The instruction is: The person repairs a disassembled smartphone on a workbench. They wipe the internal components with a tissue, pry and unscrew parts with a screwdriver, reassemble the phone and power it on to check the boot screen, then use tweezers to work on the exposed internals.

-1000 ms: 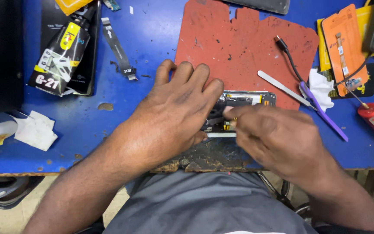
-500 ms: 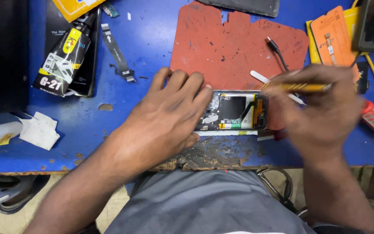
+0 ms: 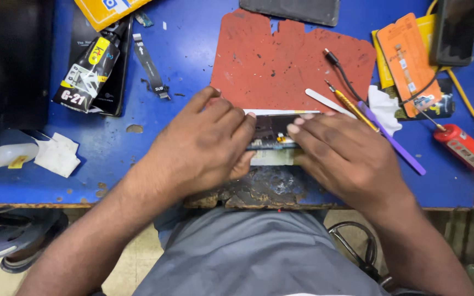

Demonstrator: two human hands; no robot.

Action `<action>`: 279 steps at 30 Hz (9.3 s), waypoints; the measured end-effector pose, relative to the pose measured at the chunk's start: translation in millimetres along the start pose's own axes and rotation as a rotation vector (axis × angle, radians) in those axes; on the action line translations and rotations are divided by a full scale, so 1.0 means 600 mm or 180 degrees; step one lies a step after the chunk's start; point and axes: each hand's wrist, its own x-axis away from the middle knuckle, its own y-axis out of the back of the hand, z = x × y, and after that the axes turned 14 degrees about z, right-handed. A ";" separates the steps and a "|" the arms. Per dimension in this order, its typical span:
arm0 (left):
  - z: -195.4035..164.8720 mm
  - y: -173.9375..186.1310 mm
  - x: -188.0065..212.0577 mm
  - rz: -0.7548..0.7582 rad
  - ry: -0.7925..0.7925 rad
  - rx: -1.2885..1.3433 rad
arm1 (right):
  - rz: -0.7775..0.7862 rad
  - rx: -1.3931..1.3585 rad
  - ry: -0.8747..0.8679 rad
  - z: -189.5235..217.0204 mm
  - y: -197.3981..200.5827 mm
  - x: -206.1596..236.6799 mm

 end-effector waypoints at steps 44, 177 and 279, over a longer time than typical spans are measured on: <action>0.044 0.031 -0.093 -0.2008 0.0259 0.4033 | -0.1144 -0.4689 -0.0886 -0.035 -0.071 -0.093; 0.072 0.017 -0.084 -0.2366 -0.0112 0.4474 | -0.0454 -0.4517 -0.0792 -0.036 -0.069 -0.100; 0.019 -0.005 -0.102 -0.1489 0.0231 0.5667 | -0.0989 0.0822 -0.0044 -0.025 0.002 -0.112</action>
